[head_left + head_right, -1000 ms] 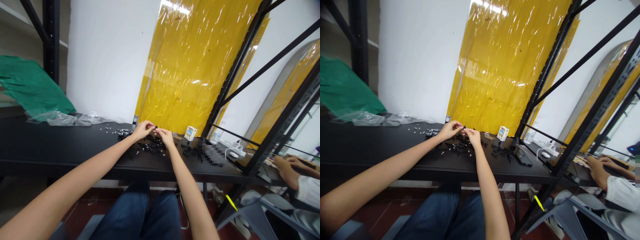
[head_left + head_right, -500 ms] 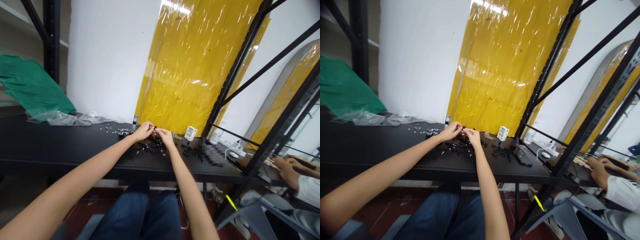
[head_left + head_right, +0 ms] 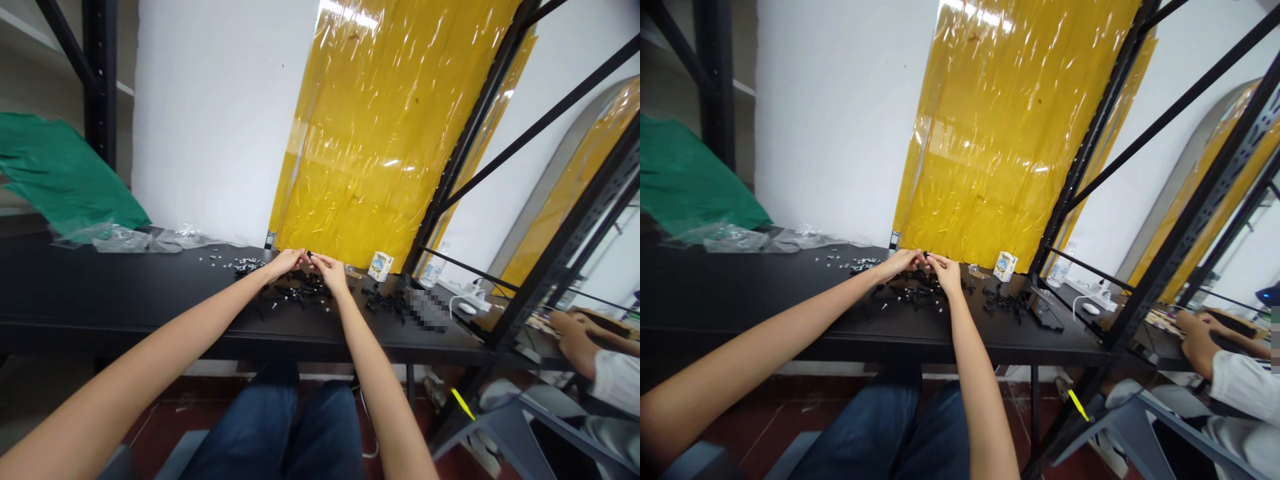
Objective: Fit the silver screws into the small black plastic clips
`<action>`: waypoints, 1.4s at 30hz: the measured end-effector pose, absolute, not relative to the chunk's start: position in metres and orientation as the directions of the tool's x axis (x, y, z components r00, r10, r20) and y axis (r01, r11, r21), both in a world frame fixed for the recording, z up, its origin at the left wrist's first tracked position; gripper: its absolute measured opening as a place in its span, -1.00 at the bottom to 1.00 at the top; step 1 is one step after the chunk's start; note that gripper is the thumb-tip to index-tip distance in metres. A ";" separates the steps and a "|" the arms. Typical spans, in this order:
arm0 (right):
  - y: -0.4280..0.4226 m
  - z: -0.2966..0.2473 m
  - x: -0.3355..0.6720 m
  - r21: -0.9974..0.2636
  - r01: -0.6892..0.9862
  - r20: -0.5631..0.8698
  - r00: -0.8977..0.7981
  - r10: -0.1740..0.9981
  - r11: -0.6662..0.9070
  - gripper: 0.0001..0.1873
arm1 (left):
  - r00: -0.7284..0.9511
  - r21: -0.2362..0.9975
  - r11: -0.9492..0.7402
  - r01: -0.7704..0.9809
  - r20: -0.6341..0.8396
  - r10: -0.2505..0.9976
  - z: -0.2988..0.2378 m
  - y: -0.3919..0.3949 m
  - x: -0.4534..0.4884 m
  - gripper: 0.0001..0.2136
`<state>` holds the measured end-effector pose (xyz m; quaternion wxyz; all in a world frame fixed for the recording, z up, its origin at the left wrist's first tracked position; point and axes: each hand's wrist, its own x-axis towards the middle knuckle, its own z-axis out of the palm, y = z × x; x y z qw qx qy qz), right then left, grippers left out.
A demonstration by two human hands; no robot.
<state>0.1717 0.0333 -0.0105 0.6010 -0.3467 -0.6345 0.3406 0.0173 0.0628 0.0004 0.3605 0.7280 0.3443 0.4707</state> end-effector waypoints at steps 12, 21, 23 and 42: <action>0.027 -0.006 0.171 -0.859 0.045 0.509 -0.029 0.860 0.510 -0.56 | 0.263 0.698 -0.672 0.248 0.619 0.740 0.004 0.055 0.010 -0.71; 0.032 -0.012 0.173 -0.842 0.080 0.529 -0.070 0.846 0.534 -0.57 | 0.266 0.684 -0.681 0.261 0.627 0.732 0.002 0.059 0.009 -0.72; 0.034 -0.013 0.174 -0.838 0.086 0.534 -0.074 0.842 0.539 -0.57 | 0.259 0.673 -0.689 0.269 0.638 0.725 0.002 0.060 0.009 -0.73; 0.035 -0.013 0.171 -0.841 0.048 0.532 -0.110 0.839 0.539 -0.63 | 0.377 0.283 -0.768 0.575 0.742 0.555 0.004 0.040 0.014 -0.84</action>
